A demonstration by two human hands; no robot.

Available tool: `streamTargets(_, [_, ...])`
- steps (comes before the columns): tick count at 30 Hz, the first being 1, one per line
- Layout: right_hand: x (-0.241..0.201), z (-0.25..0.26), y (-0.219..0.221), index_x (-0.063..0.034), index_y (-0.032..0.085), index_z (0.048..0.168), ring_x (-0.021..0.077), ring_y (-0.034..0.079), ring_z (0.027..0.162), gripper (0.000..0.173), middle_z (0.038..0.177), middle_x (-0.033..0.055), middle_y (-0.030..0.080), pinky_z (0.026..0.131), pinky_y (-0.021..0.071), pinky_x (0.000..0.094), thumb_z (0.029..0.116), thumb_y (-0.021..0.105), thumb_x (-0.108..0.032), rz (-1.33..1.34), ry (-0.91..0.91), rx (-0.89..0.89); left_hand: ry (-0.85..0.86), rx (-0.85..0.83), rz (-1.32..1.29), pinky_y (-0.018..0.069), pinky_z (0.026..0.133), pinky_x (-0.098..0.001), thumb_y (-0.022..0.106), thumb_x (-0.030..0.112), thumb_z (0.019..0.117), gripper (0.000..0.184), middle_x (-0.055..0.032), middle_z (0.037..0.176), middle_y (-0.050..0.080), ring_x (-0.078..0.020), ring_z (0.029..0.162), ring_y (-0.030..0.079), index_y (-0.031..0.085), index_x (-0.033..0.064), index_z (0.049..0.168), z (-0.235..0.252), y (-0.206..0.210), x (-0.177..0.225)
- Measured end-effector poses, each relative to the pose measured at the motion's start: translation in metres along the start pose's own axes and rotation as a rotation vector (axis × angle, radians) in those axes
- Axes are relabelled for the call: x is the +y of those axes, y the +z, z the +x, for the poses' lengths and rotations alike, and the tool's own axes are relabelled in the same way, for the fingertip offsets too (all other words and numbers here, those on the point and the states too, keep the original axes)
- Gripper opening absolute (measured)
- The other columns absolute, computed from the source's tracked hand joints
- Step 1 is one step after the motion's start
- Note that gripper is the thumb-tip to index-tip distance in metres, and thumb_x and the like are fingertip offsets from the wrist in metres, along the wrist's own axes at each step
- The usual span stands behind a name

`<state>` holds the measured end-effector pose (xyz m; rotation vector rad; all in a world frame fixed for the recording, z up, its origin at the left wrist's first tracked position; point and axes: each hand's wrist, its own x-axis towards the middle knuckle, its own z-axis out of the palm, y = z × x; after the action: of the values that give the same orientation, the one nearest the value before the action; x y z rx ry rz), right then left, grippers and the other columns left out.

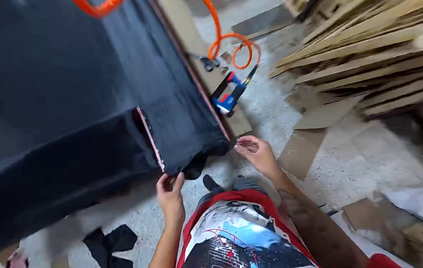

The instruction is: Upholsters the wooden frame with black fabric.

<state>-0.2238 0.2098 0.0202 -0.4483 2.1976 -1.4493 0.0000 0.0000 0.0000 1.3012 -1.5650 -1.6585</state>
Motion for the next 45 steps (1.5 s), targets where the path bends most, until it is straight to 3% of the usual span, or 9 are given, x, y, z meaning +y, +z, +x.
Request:
streamTargets(3, [-0.006, -0.008, 0.026, -0.0116, 0.067, 0.119, 0.0280, 0.068, 0.107, 0.058, 0.118, 0.0093, 0.069, 0.085, 0.0582, 0.0547, 0.0755, 0.092, -0.042, -0.092, 0.012, 0.069, -0.003, -0.010, -0.015, 0.0598, 0.094, -0.0395, 0.084, 0.014, 0.0848, 0.056, -0.0138, 0.117, 0.069, -0.0195, 0.106, 0.069, 0.057, -0.0026, 0.131, -0.005, 0.011, -0.006])
streamTargets(9, [0.002, -0.017, 0.045, -0.0095, 0.073, 0.093, 0.0230, 0.066, 0.066, 0.027, 0.080, 0.0091, 0.071, 0.059, 0.0556, 0.0443, 0.0870, 0.084, -0.033, 0.034, 0.040, 0.056, 0.039, 0.119, 0.093, 0.0586, 0.069, -0.0347, 0.079, 0.019, 0.0923, 0.019, -0.0067, 0.076, 0.072, -0.0140, 0.068, 0.067, 0.073, 0.0015, 0.087, -0.014, 0.013, -0.013])
streamTargets(16, [0.012, -0.001, 0.014, -0.0042, 0.068, 0.118, 0.0161, 0.056, 0.052, 0.034, 0.079, 0.0090, 0.072, 0.048, 0.0487, 0.0330, 0.0890, 0.081, -0.015, 0.124, 0.097, -0.201, 0.070, -0.083, 0.130, 0.0612, 0.082, -0.0384, 0.075, 0.018, 0.0950, 0.045, -0.0086, 0.094, 0.076, -0.0164, 0.083, 0.073, 0.058, 0.0016, 0.134, -0.011, -0.009, -0.003])
streamTargets(19, [0.015, 0.006, 0.018, -0.0001, 0.069, 0.108, 0.0174, 0.061, 0.049, 0.024, 0.074, 0.0107, 0.071, 0.048, 0.0550, 0.0348, 0.0914, 0.079, -0.014, 0.122, 0.052, -0.182, 0.081, 0.000, 0.195, 0.0611, 0.076, -0.0387, 0.080, 0.029, 0.0912, 0.032, -0.0067, 0.090, 0.076, -0.0164, 0.080, 0.072, 0.071, 0.0039, 0.109, -0.002, -0.003, 0.015])
streamTargets(22, [0.012, 0.001, 0.018, -0.0009, 0.073, 0.107, 0.0177, 0.064, 0.052, 0.016, 0.074, 0.0098, 0.073, 0.052, 0.0568, 0.0354, 0.0979, 0.071, -0.014, 0.074, 0.063, -0.152, 0.113, 0.068, 0.300, 0.0559, 0.068, -0.0390, 0.078, 0.031, 0.0927, 0.026, -0.0053, 0.079, 0.072, -0.0154, 0.070, 0.066, 0.074, 0.0059, 0.088, -0.004, 0.001, 0.020])
streamTargets(28, [-0.004, -0.018, 0.021, 0.0009, 0.067, 0.116, 0.0240, 0.075, 0.079, 0.032, 0.093, 0.0130, 0.076, 0.077, 0.0648, 0.0423, 0.0962, 0.074, -0.023, 0.235, 0.071, -0.188, 0.220, 0.094, 0.371, 0.0561, 0.093, -0.0416, 0.075, 0.018, 0.0944, 0.017, -0.0099, 0.125, 0.065, -0.0201, 0.109, 0.064, 0.074, 0.0029, 0.086, -0.003, -0.005, 0.009])
streamTargets(34, [-0.031, -0.021, 0.021, -0.0074, 0.077, 0.092, 0.0207, 0.073, 0.079, 0.019, 0.087, 0.0068, 0.076, 0.076, 0.0613, 0.0472, 0.0861, 0.085, -0.024, 0.105, 0.063, -0.062, -0.024, -0.050, 0.246, 0.0587, 0.067, -0.0378, 0.068, 0.024, 0.1007, 0.024, -0.0093, 0.081, 0.070, -0.0179, 0.067, 0.065, 0.073, 0.0011, 0.106, -0.019, -0.016, 0.053])
streamTargets(38, [-0.071, 0.008, 0.015, 0.0032, 0.074, 0.105, 0.0252, 0.073, 0.090, 0.033, 0.097, 0.0149, 0.076, 0.086, 0.0598, 0.0474, 0.0824, 0.086, -0.017, 0.310, 0.212, -0.061, -0.180, -0.117, -0.211, 0.0641, 0.083, -0.0385, 0.056, 0.016, 0.1067, 0.026, -0.0156, 0.100, 0.074, -0.0240, 0.087, 0.076, 0.061, -0.0055, 0.121, -0.013, -0.014, 0.098])
streamTargets(45, [-0.029, -0.019, 0.022, -0.0073, 0.075, 0.081, 0.0177, 0.070, 0.102, 0.013, 0.128, 0.0053, 0.068, 0.084, 0.0625, 0.0425, 0.0808, 0.087, -0.013, 0.080, -0.170, 0.101, 0.431, -0.017, 0.087, 0.0598, 0.090, -0.0395, 0.064, 0.003, 0.0942, 0.015, -0.0087, 0.137, 0.061, -0.0194, 0.108, 0.066, 0.068, 0.0036, 0.080, 0.005, -0.017, 0.023])
